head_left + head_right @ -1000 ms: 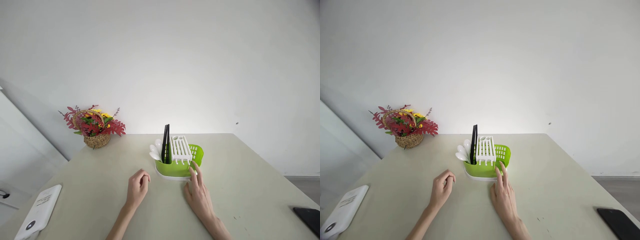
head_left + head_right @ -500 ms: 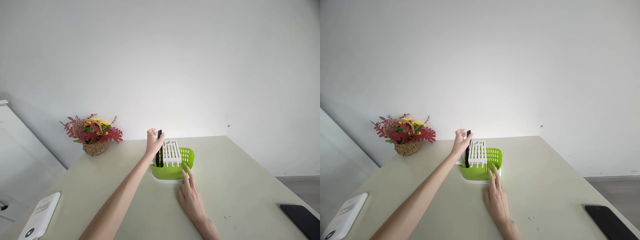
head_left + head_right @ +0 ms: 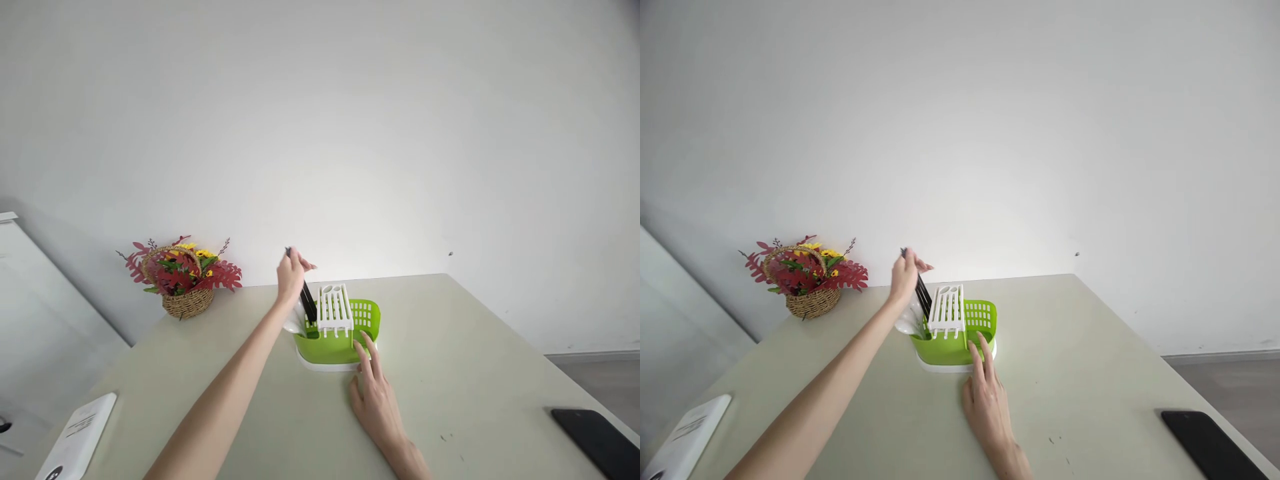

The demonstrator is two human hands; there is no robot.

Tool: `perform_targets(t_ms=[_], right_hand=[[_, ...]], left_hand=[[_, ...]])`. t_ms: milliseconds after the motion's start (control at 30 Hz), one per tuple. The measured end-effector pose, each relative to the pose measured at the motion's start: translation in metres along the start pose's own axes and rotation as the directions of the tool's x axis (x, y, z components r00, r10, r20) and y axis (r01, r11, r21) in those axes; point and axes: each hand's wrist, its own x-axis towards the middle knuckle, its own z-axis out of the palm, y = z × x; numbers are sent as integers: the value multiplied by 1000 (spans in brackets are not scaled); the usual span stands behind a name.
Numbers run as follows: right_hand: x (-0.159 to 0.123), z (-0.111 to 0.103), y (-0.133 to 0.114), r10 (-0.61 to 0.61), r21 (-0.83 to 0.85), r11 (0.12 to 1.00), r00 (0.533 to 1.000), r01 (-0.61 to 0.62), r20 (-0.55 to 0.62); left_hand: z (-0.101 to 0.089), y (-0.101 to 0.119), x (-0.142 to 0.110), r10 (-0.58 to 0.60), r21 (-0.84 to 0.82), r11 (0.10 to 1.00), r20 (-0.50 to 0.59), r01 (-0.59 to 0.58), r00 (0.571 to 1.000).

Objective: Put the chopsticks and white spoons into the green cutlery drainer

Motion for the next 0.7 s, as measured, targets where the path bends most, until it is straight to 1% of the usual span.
perform_targets(t_ms=[33, 67, 100, 133, 167, 200, 233, 300, 333, 367, 400, 433, 467, 567, 633, 700], right_hand=[[0, 0, 0, 4, 2, 1000, 1000, -4, 5], [0, -1, 0, 8, 5, 1000, 1000, -8, 10], [0, -1, 0, 12, 10, 1000, 1000, -13, 16], [-1, -1, 1, 18, 16, 1000, 1000, -19, 23], [-1, -1, 1, 25, 22, 999, 999, -25, 29], [-2, -1, 1, 31, 29, 999, 999, -32, 34], [-2, -1, 2, 37, 35, 999, 999, -38, 37], [-4, -1, 2, 45, 44, 998, 998, -47, 42], [-4, 0, 3, 47, 47, 998, 998, -49, 44], [-5, -1, 2, 48, 51, 997, 998, -51, 44], [-5, -1, 2, 51, 55, 997, 998, -53, 46], [-6, -1, 2, 54, 59, 997, 997, -57, 49], [-6, -1, 1, 58, 64, 996, 997, -62, 53], [-8, -2, -1, 75, 72, 994, 995, -79, 64], [-9, -3, -2, 82, 71, 994, 994, -87, 65], [-9, -3, -2, 86, 66, 994, 994, -91, 63]], left_hand=[[-10, 11, 8, 30, -138, 990, -82, -41, 996], [-22, 23, 16, 64, -291, 951, -158, -108, 985], [-37, 35, 24, 86, -405, 896, -242, -182, 966], [-54, 45, 30, 82, -490, 839, -318, -238, 945], [-73, 54, 35, 50, -561, 784, -369, -265, 928], [-92, 60, 37, 8, -622, 738, -380, -262, 925], [-112, 62, 37, -48, -677, 699, -365, -229, 930], [-149, 55, 32, -147, -748, 653, -278, -118, 949], [-164, 46, 27, -189, -746, 665, -218, -39, 957], [-177, 34, 21, -238, -707, 705, -161, 56, 958], [-187, 19, 14, -300, -620, 766, -108, 172, 948], [-194, 2, 7, -373, -489, 820, -63, 297, 926], [-199, -15, 0, -433, -416, 825, -33, 381, 901], [-207, -67, -23, -567, -250, 795, 17, 552, 824], [-211, -98, -36, -640, -124, 761, 23, 637, 768], [-217, -123, -47, -679, -4, 734, 4, 679, 734]])
